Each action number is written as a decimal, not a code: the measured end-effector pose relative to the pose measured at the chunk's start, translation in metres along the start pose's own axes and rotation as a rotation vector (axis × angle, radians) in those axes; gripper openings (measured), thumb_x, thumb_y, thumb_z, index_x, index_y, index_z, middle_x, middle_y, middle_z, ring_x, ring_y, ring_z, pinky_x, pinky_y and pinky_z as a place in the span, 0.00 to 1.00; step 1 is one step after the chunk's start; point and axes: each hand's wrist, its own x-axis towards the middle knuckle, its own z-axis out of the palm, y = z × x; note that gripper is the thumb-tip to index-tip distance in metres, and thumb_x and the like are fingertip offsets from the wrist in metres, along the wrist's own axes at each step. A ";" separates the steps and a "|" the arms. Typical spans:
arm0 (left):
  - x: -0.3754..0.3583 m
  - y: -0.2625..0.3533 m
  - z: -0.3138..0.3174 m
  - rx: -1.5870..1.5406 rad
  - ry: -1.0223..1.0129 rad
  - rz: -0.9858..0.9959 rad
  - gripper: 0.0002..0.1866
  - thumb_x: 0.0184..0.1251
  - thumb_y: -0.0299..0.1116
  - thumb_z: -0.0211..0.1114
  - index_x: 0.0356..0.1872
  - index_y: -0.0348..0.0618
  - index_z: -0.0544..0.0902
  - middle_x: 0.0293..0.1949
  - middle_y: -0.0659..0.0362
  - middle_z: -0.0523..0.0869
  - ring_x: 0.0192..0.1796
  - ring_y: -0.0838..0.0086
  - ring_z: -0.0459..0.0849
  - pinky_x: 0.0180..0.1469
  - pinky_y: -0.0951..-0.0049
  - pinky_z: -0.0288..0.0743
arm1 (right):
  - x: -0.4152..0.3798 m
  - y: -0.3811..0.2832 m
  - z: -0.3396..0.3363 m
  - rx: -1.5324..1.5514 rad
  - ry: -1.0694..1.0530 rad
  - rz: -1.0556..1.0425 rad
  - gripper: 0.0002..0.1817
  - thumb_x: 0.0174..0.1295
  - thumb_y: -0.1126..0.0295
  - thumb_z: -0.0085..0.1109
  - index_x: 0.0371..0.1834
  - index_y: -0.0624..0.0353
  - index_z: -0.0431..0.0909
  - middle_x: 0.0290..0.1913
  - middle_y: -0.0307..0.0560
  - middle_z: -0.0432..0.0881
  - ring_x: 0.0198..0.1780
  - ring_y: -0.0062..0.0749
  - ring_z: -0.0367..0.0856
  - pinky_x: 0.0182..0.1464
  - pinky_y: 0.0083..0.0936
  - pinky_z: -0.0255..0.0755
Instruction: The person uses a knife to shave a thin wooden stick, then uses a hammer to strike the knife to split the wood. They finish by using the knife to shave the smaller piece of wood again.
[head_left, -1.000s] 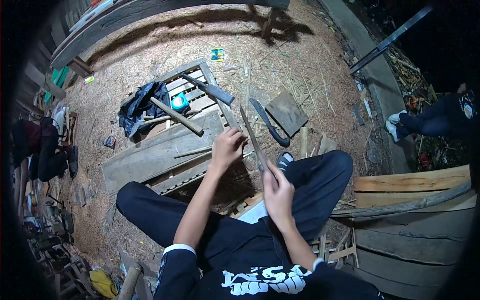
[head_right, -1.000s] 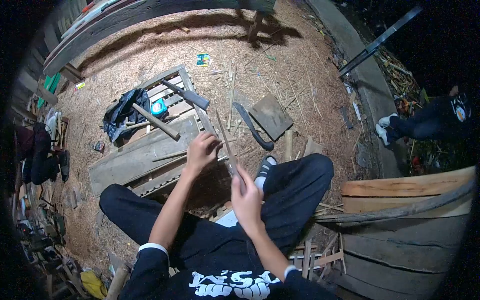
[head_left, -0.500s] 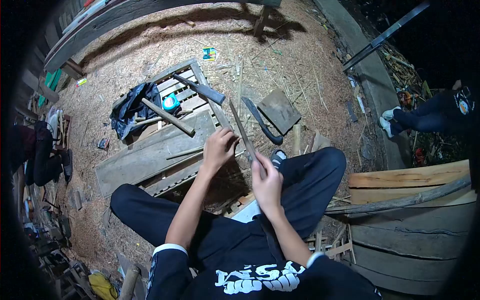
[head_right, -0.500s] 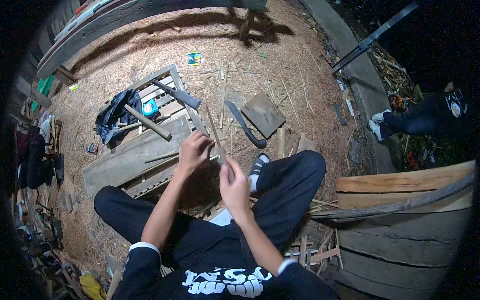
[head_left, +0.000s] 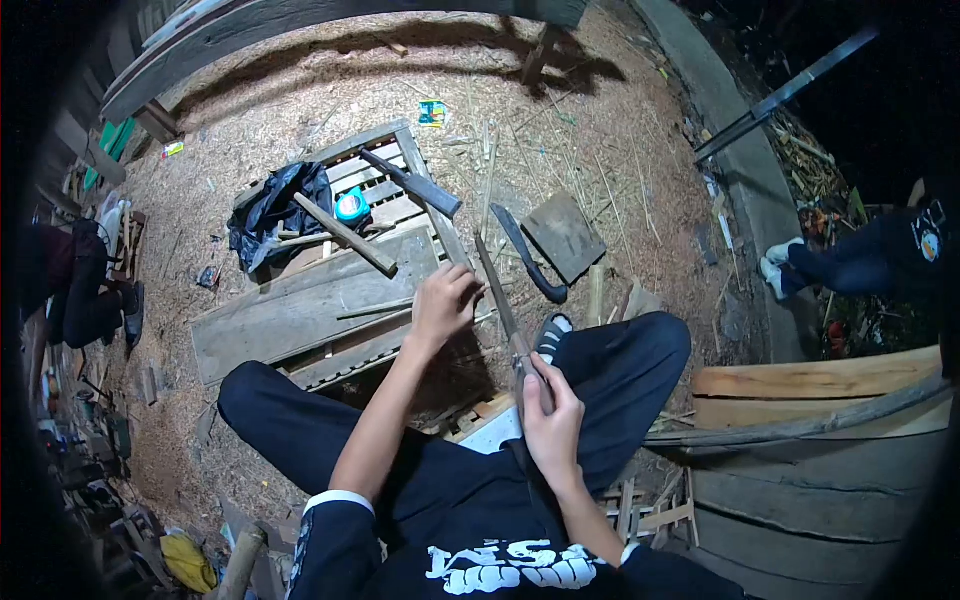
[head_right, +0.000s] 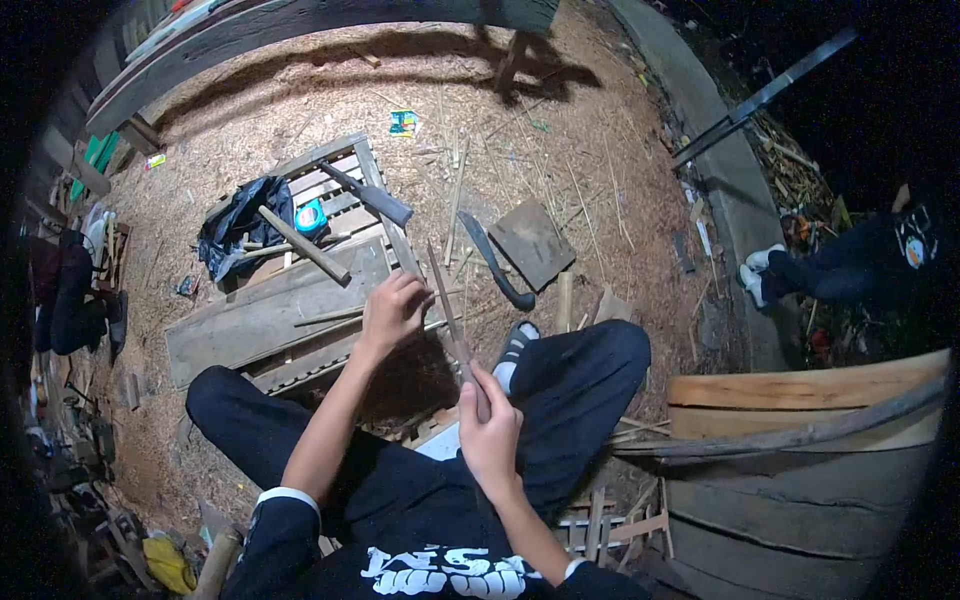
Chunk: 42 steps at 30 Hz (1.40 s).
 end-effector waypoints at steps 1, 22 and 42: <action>-0.002 0.000 0.000 0.004 -0.024 -0.013 0.07 0.59 0.27 0.75 0.37 0.40 0.87 0.40 0.55 0.86 0.45 0.55 0.85 0.46 0.57 0.80 | 0.005 0.002 0.003 -0.016 0.006 -0.016 0.17 0.76 0.71 0.61 0.62 0.72 0.83 0.52 0.57 0.91 0.54 0.31 0.88 0.59 0.30 0.79; -0.003 -0.003 0.004 -0.009 -0.009 -0.011 0.07 0.57 0.26 0.74 0.37 0.42 0.88 0.39 0.55 0.86 0.45 0.56 0.85 0.46 0.58 0.81 | 0.016 0.005 0.016 -0.057 0.014 -0.046 0.20 0.77 0.67 0.58 0.64 0.72 0.81 0.54 0.66 0.89 0.57 0.48 0.91 0.59 0.35 0.80; -0.005 -0.005 0.006 -0.028 0.027 0.007 0.06 0.59 0.27 0.75 0.37 0.42 0.88 0.39 0.56 0.86 0.44 0.56 0.85 0.44 0.58 0.80 | 0.046 0.008 0.027 -0.047 -0.029 -0.024 0.19 0.76 0.67 0.61 0.61 0.71 0.83 0.53 0.66 0.90 0.55 0.47 0.91 0.57 0.35 0.81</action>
